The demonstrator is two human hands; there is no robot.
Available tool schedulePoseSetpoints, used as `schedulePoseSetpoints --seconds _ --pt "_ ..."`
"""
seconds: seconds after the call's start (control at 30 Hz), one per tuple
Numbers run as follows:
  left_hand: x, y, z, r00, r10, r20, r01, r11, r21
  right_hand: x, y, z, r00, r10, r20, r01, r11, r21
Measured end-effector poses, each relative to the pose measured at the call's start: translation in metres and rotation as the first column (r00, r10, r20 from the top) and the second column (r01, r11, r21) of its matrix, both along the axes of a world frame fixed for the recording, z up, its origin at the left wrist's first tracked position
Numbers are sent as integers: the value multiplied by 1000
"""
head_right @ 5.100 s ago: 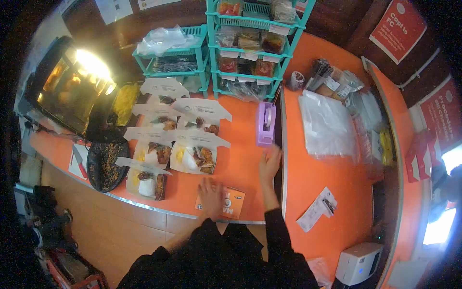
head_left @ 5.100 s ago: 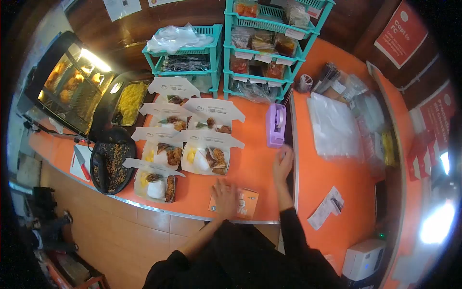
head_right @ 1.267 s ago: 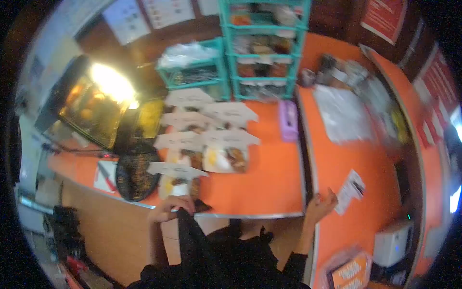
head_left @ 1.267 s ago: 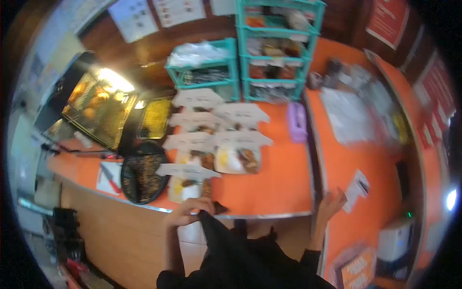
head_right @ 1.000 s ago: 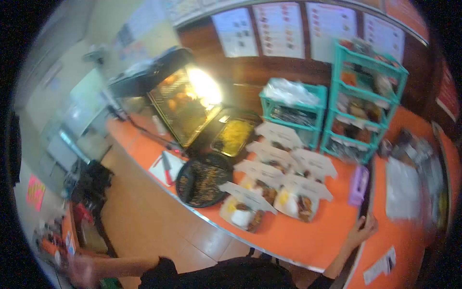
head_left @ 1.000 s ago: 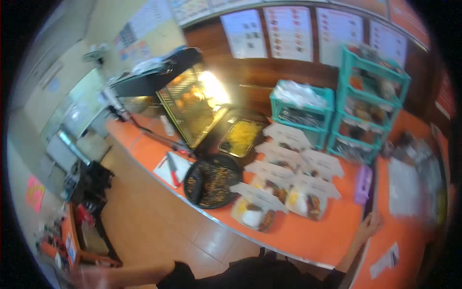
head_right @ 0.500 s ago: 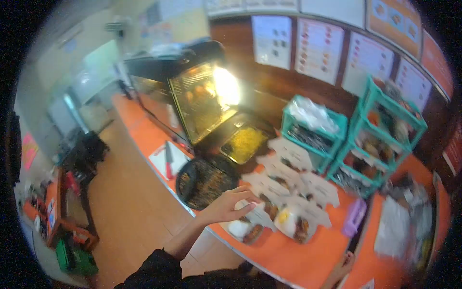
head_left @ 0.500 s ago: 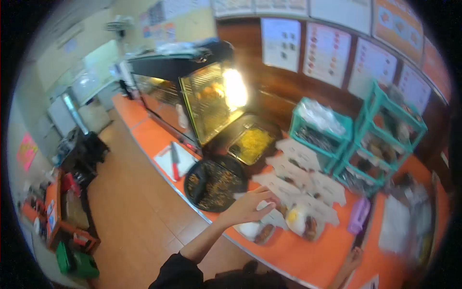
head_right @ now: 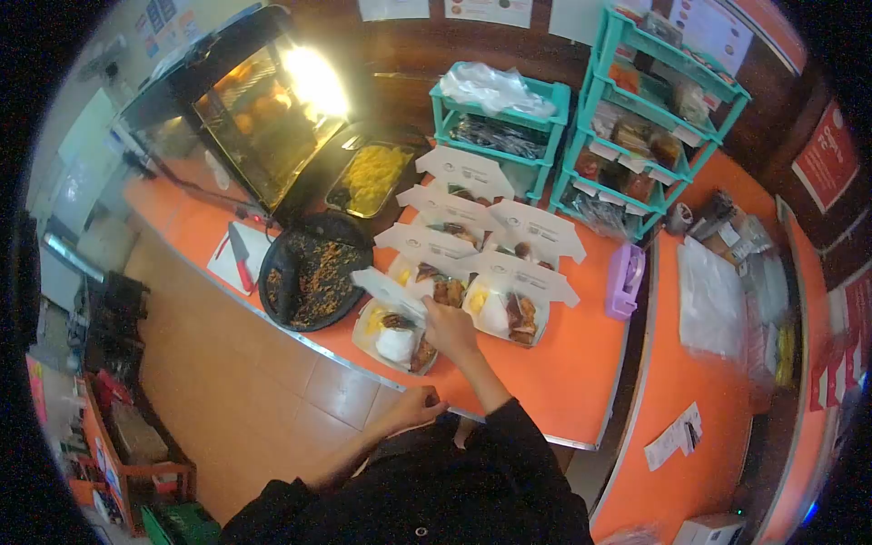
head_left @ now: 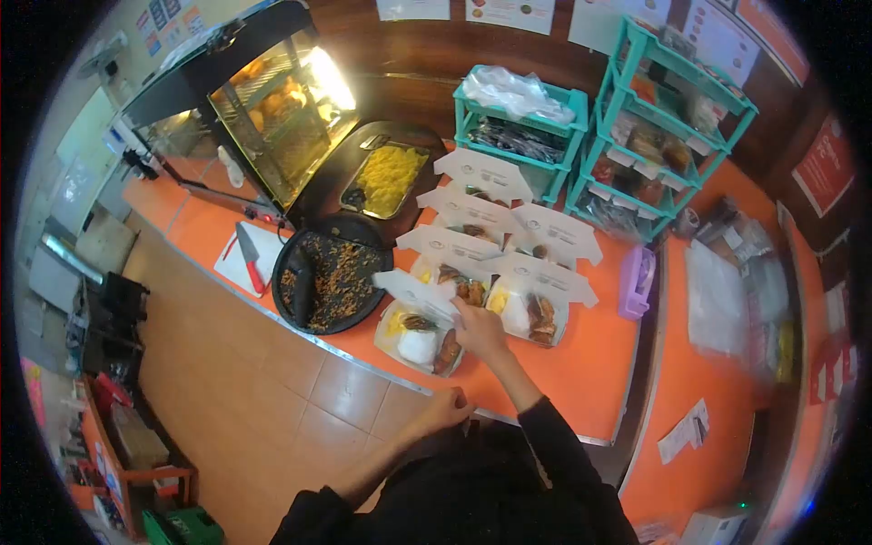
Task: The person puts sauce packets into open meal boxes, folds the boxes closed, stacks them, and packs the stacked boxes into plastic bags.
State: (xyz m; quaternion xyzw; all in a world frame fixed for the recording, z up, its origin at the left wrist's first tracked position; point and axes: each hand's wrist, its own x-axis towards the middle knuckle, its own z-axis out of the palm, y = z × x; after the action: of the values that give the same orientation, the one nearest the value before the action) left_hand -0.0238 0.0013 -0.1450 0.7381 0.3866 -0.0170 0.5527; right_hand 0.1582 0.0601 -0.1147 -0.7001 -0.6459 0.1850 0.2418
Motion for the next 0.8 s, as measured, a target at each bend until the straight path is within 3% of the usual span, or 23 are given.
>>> schedulePoseSetpoints --seconds 0.03,0.1,0.13,0.17,0.2,0.27,0.3,0.33,0.37,0.43,0.5,0.53,0.57,0.6,0.67,0.7,0.73,0.77,0.8 --pt "-5 -8 -3 1000 18 2 -18 1000 -3 0 -9 8 1000 18 2 -18 1000 -3" --pt "-16 -30 -10 902 406 149 -424 898 118 1 -52 33 996 -8 90 12 999 -43" --pt "-19 -36 -1 897 417 148 -434 895 107 -8 -70 55 997 -52 54 60 984 -169" --pt "-23 -43 21 915 339 220 -399 845 356 -17 -87 67 994 -105 26 108 949 -297" --pt "-26 -47 34 933 241 267 -356 732 581 -30 -100 51 990 -109 -91 87 970 -226" --pt "-31 -46 40 914 173 368 -357 773 525 -62 -116 38 942 -84 -325 43 991 -129" --pt "-34 -46 40 877 105 468 -353 803 481 -63 -120 37 943 -84 -322 41 990 -137" --pt "-40 -52 23 739 187 647 -475 826 304 -64 -123 37 909 -35 -415 -64 973 -221" --pt "-54 -52 7 738 190 647 -477 825 302 -64 -123 37 861 3 -509 -173 942 -289" --pt "-83 -44 -6 733 503 459 -588 807 55 -41 -119 37 871 18 -491 -159 956 -247" --pt "-83 -24 9 751 556 357 -618 782 82 -22 -118 37 914 -385 -125 288 836 -468" --pt "-79 -14 18 753 606 257 -647 753 118 -22 -120 26 911 -394 -123 296 831 -470" --pt "-71 -9 10 758 599 258 -640 759 116 -23 -120 7 874 -481 -60 448 849 -281" --pt "-61 -4 -5 647 706 288 -736 479 479 -25 -122 -13 821 -571 -17 569 819 -73" --pt "-52 -7 -12 599 772 211 -548 203 811 -39 -123 -46 820 -572 29 571 820 35" --pt "-50 -12 -17 607 766 212 -546 208 812 -44 -123 -61 823 -563 76 551 824 132" --pt "-49 -19 -27 672 729 133 -539 358 763 -46 -124 -65 836 -502 221 495 864 90" --pt "-48 -23 -38 734 676 58 -515 500 696 -44 -124 -69 831 -511 220 506 859 81" --pt "-49 -19 -45 806 571 -155 -380 701 603 -42 -121 -71 876 -448 178 458 889 -22"
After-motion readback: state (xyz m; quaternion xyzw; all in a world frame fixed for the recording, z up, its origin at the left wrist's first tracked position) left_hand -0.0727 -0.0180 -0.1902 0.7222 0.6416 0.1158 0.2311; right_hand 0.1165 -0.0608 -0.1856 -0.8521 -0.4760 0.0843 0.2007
